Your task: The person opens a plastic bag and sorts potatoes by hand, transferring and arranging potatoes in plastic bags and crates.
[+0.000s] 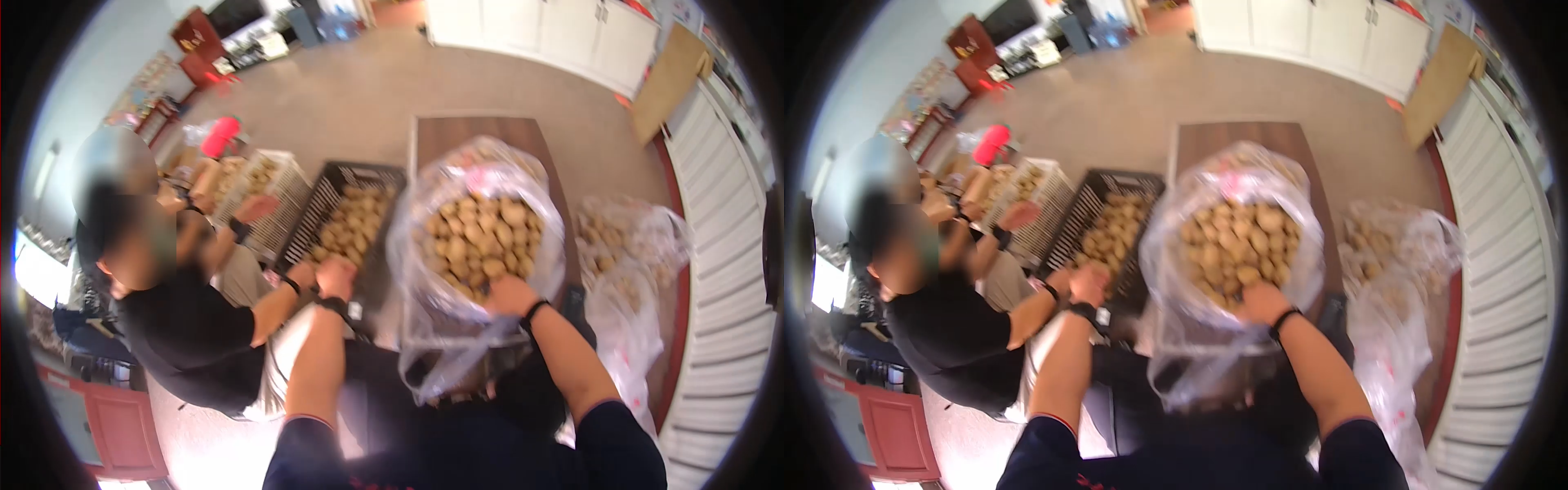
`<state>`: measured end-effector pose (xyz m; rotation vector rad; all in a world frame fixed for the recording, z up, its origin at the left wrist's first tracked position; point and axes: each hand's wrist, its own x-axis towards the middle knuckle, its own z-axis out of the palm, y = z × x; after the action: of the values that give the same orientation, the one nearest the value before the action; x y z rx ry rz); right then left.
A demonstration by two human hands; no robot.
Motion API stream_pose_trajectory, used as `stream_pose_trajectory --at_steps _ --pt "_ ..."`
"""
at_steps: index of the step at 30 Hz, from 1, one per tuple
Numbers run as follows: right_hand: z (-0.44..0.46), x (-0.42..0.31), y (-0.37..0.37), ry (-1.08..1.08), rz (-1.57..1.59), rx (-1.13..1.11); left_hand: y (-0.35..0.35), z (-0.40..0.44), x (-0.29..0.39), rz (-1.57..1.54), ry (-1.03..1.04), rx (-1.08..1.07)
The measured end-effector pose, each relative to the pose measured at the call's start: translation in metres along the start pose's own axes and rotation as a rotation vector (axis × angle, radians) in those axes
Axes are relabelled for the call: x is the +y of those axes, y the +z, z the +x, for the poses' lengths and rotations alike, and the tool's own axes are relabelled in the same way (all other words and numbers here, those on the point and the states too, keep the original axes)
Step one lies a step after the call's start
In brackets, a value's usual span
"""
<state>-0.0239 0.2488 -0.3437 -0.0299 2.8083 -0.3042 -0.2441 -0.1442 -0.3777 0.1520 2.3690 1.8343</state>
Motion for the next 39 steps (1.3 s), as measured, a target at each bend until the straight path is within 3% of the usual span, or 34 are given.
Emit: stream_pose_trajectory --at_steps 1,2,7,16,18,20,22,26,29,34,36,39 --pt "-0.005 -0.002 -0.006 -0.029 0.043 0.051 0.004 -0.002 0.008 -0.427 -0.209 0.08" --pt "-0.001 0.006 0.011 -0.021 0.094 0.163 0.015 -0.011 0.03 -0.691 -0.293 0.183" --pt "-0.01 -0.008 -0.018 0.093 0.242 -0.017 0.034 -0.032 0.077 -0.548 -0.359 0.165" --pt "0.004 -0.006 -0.017 0.159 0.771 0.262 0.065 -0.054 0.119 -0.448 -0.349 -0.021" --pt "-0.006 -0.018 -0.043 0.285 1.294 0.135 0.074 -0.057 0.125 -0.398 -0.368 -0.149" --pt "-0.006 -0.026 -0.048 0.281 1.374 0.129 0.085 -0.064 0.135 -0.366 -0.369 -0.198" --pt "-0.005 -0.037 -0.047 0.198 1.597 0.124 0.094 -0.069 0.14 -0.274 -0.4 -0.414" --pt "-0.003 -0.054 -0.04 0.074 1.695 0.071 0.111 -0.077 0.149 -0.161 -0.43 -0.592" --pt "-0.001 -0.056 -0.032 -0.069 1.784 -0.099 0.117 -0.083 0.15 -0.201 -0.444 -0.706" --pt "-0.005 -0.073 -0.039 -0.074 1.78 -0.055 0.121 -0.087 0.151 -0.287 -0.494 -0.898" --pt "-0.007 -0.074 -0.044 -0.005 1.502 -0.051 0.123 -0.087 0.153 -0.261 -0.468 -0.952" --pt "-0.007 -0.074 -0.038 0.013 1.386 0.009 0.126 -0.088 0.151 -0.212 -0.48 -0.966"
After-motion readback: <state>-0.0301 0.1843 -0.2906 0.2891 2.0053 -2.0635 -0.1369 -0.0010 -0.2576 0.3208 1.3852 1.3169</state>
